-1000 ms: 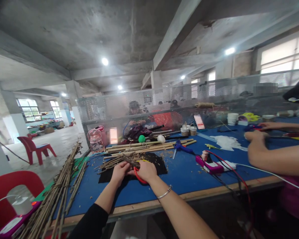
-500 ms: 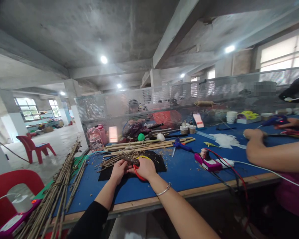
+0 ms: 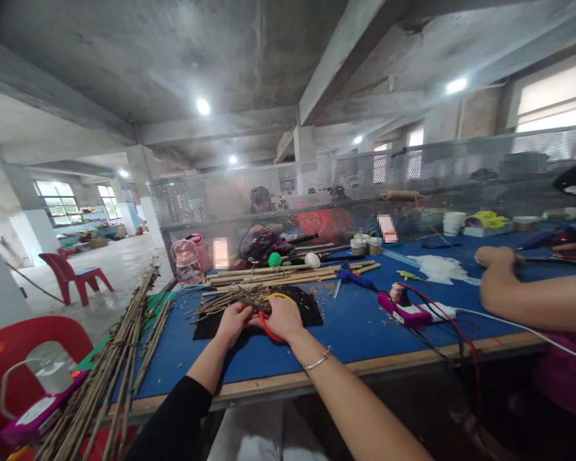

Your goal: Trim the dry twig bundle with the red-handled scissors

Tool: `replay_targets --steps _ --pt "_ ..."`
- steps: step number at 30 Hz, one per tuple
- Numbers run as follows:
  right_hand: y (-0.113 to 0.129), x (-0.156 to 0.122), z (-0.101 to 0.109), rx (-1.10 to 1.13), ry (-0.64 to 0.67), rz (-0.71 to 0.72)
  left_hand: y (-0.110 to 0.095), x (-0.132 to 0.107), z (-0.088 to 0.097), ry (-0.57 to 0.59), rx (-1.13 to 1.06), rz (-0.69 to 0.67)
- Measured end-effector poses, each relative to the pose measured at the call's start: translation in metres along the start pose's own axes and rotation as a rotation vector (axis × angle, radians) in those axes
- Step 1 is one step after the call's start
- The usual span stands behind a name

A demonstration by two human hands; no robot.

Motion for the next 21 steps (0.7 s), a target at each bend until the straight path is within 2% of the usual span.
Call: replay_targets --steps 6,13,17,21 --pt "-0.0018 0.0001 -0.0074 -0.005 0.059 -0.02 -0.0021 -0.0006 -0.0003 -0.002 0.033 -0.036" --pt "-0.0027 0.0002 -0.0095 -0.045 0.123 -0.042 0.0019 0.0037 0.0042 0.0 -0.019 -0.019" --pt "-0.0041 -0.0005 -0.0092 -0.052 0.095 -0.075 0.0001 0.0036 0.0035 -0.015 -0.037 -0.023" --pt "-0.0019 -0.0006 -0.0085 -0.029 0.04 -0.029 0.0002 0.0041 0.0053 -0.055 -0.03 -0.026"
Point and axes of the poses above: each hand's wrist, its own x-axis towards the middle knuckle, its own z-axis out of the back of the hand, y = z × x, the point moved 5 cm from there along x, towards the middle knuckle, and after that the axes turned 15 degrees about -x, right-handed, at the moved point
